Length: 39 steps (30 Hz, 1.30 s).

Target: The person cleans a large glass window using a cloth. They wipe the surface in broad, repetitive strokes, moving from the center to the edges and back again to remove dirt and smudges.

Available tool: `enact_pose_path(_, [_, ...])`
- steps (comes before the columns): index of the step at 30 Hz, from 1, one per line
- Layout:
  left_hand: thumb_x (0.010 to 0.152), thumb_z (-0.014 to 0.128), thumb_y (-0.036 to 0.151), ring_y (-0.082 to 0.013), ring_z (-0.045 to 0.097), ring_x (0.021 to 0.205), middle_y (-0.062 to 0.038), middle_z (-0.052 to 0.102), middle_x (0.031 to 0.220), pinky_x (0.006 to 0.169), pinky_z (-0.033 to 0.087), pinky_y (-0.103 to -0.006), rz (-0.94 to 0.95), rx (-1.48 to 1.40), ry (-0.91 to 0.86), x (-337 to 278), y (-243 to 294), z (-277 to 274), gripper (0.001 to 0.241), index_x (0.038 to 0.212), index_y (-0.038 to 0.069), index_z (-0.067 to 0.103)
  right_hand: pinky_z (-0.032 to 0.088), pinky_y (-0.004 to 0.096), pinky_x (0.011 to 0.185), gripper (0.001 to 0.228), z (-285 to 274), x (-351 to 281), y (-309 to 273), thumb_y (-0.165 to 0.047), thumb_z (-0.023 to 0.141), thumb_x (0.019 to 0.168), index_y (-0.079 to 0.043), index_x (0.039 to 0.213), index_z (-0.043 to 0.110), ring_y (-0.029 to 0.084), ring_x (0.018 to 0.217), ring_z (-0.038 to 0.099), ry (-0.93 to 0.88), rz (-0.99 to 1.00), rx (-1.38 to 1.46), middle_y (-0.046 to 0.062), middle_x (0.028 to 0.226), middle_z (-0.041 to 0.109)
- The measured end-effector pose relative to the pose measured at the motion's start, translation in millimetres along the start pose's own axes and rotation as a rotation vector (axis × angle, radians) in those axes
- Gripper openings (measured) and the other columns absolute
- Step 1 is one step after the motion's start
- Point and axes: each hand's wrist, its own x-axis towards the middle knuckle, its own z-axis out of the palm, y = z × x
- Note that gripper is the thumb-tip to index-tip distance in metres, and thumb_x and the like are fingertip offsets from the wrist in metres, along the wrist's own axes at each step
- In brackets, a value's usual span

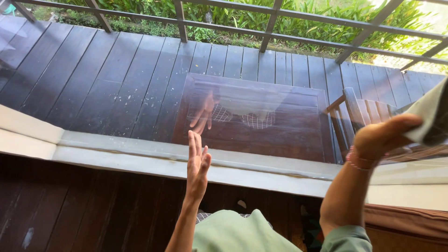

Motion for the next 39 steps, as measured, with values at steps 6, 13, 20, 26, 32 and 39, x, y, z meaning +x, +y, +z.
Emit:
enact_pose_path(6, [0.098, 0.053, 0.057, -0.0295, 0.007, 0.16, -0.017, 0.008, 0.172, 0.127, 0.018, -0.0521, -0.013, -0.102, 0.0, -3, 2, -8, 0.096, 0.163, 0.014, -0.003, 0.004, 0.06, 0.142, 0.118, 42, -57, -265, -0.088, 0.027, 0.087, -0.004, 0.168, 0.008, 0.036, 0.166, -0.008, -0.494, -0.233, 0.006, 0.015, 0.175, -0.006])
enact_pose_path(13, [0.099, 0.047, 0.061, -0.0284, 0.017, 0.157, -0.015, 0.022, 0.171, 0.124, 0.02, -0.0513, -0.014, -0.077, 0.044, -11, -17, -21, 0.098, 0.166, 0.006, 0.001, 0.028, 0.031, 0.099, 0.062, 58, -271, -246, -0.029, 0.053, 0.086, -0.048, 0.144, 0.056, 0.013, 0.136, 0.042, -0.691, -0.706, 0.079, -0.02, 0.148, 0.055])
enact_pose_path(20, [0.097, 0.057, 0.055, -0.0337, 0.009, 0.158, -0.017, 0.012, 0.173, 0.124, 0.017, -0.0541, 0.03, 0.004, 0.021, -11, -12, -12, 0.1, 0.166, 0.006, 0.004, 0.028, 0.038, 0.121, 0.062, 6, -329, -177, -0.031, 0.071, 0.087, -0.031, 0.147, 0.054, 0.02, 0.149, 0.039, -1.374, -0.597, 0.314, -0.004, 0.158, 0.049])
enact_pose_path(26, [0.094, 0.066, 0.031, -0.034, 0.025, 0.151, -0.017, 0.021, 0.164, 0.119, 0.031, -0.0499, 0.141, 0.135, 0.082, -15, -27, 3, 0.091, 0.162, 0.003, 0.014, 0.047, 0.055, 0.088, 0.055, -47, -229, -158, -0.048, 0.047, 0.1, -0.001, 0.095, 0.074, 0.042, 0.094, 0.064, -1.699, 0.74, 0.269, 0.024, 0.089, 0.074])
enact_pose_path(32, [0.092, 0.068, 0.019, -0.0287, 0.048, 0.136, -0.014, 0.045, 0.144, 0.108, 0.047, -0.0429, 0.252, 0.2, -0.007, -21, -22, 43, 0.064, 0.147, 0.001, 0.04, 0.033, 0.043, 0.119, 0.046, -160, -128, -8, -0.046, 0.033, 0.112, -0.01, 0.138, 0.046, 0.027, 0.131, 0.05, -0.611, 0.7, 0.243, 0.015, 0.14, 0.053])
enact_pose_path(39, [0.099, 0.063, 0.028, -0.0358, 0.023, 0.16, -0.02, 0.018, 0.172, 0.124, 0.032, -0.0513, 0.206, 0.294, -0.266, -29, -3, 93, 0.077, 0.161, 0.011, 0.02, 0.022, 0.054, 0.121, 0.038, -177, 62, 11, -0.009, 0.036, 0.119, 0.018, 0.143, 0.047, 0.046, 0.139, 0.039, 0.137, -0.207, 0.765, 0.032, 0.148, 0.046])
